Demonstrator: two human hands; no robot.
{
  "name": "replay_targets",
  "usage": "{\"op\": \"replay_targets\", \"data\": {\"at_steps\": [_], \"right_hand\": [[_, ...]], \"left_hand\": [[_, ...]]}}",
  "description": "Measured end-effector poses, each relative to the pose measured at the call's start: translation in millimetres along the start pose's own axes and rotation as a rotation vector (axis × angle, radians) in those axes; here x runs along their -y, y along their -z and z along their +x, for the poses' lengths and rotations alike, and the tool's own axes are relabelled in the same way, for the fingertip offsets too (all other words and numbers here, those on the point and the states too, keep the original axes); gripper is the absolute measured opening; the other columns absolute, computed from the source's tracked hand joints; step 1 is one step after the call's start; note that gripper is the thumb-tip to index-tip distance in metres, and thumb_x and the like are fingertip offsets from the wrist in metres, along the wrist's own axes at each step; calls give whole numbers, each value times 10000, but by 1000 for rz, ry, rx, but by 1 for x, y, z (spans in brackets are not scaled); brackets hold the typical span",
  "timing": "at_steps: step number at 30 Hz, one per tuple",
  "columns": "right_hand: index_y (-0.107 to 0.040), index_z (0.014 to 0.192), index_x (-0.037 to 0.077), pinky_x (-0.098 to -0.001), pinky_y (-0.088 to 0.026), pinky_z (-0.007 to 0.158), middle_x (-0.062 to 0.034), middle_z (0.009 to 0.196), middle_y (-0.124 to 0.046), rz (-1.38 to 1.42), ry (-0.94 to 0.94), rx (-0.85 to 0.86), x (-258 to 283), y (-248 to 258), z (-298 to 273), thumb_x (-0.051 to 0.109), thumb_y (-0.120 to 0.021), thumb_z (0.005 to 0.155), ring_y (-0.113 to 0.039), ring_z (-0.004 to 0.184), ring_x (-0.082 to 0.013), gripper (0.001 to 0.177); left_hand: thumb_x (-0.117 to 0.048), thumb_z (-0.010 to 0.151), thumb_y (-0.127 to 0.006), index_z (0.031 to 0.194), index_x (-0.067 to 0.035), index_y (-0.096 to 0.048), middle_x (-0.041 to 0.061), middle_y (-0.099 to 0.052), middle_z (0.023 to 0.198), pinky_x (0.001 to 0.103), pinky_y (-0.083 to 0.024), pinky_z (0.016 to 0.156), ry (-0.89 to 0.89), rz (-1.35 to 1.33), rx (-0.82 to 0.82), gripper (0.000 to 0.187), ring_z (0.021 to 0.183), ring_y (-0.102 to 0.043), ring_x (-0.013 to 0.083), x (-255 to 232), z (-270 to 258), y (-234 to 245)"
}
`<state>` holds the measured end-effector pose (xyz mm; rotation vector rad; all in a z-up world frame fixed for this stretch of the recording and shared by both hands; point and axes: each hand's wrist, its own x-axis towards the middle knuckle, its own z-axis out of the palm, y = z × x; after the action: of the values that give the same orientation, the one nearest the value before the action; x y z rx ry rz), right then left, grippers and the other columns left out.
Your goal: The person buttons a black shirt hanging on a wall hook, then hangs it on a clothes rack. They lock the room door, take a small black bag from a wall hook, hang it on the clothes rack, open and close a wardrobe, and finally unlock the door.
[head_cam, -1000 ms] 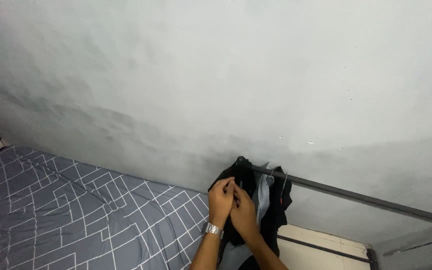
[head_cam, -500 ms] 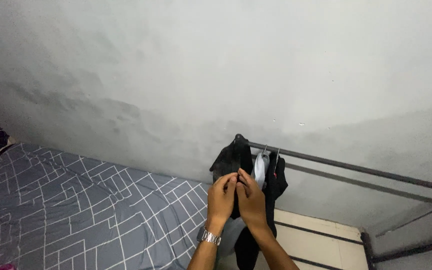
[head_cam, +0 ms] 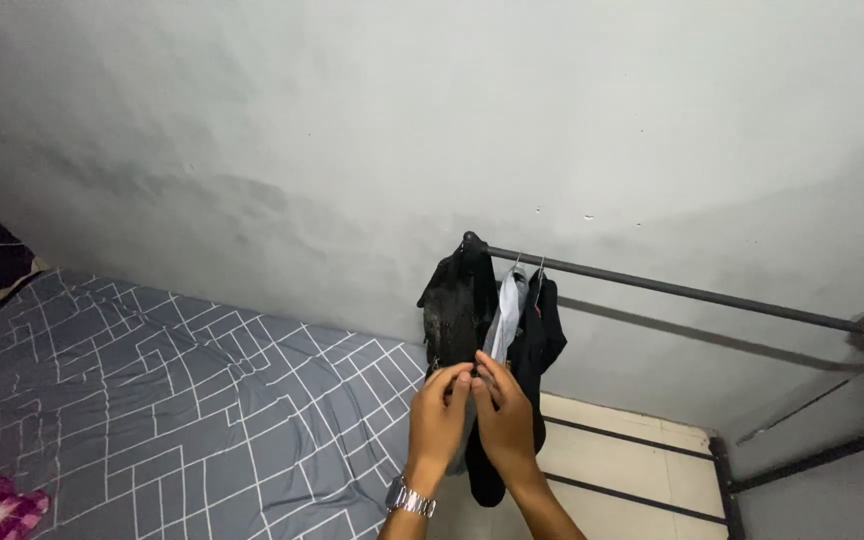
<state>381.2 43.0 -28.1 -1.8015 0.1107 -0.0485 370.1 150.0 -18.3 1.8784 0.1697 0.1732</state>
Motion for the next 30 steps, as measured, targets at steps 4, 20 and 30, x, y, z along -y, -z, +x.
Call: {"op": "replay_targets", "data": {"at_steps": [4,20,30], "right_hand": [[-640,1403,182,-305,-499,1089,-21,1454,-655,5,-9,31,6,5,3,310,-545,944,-631,1338,-162,486],[-643,1372,111,-317,-534,1061,-64,1418,-654,43,233,292,-6,-36,20,187,-550,942,-647,1299,-198,447],[-645,1355,104,-343,-556,1065,-56,1382,-668,89,403,789,20,-129,-79,164,-590,944,-672,1263,-209,419]], "left_hand": [[-338,981,-526,1205,-147,-759,16,-766,1205,290,-586,887,-58,0,-45,376,1037,-748,171,0,1,-4],[-268,968,-507,1201,-147,-745,12,-760,1216,315,-572,907,-19,30,-289,354,1078,-730,183,5,-11,31],[-244,961,-523,1189,-162,-758,3,-765,1199,286,-578,869,206,0,-789,337,1019,-741,156,32,-122,126]]}}
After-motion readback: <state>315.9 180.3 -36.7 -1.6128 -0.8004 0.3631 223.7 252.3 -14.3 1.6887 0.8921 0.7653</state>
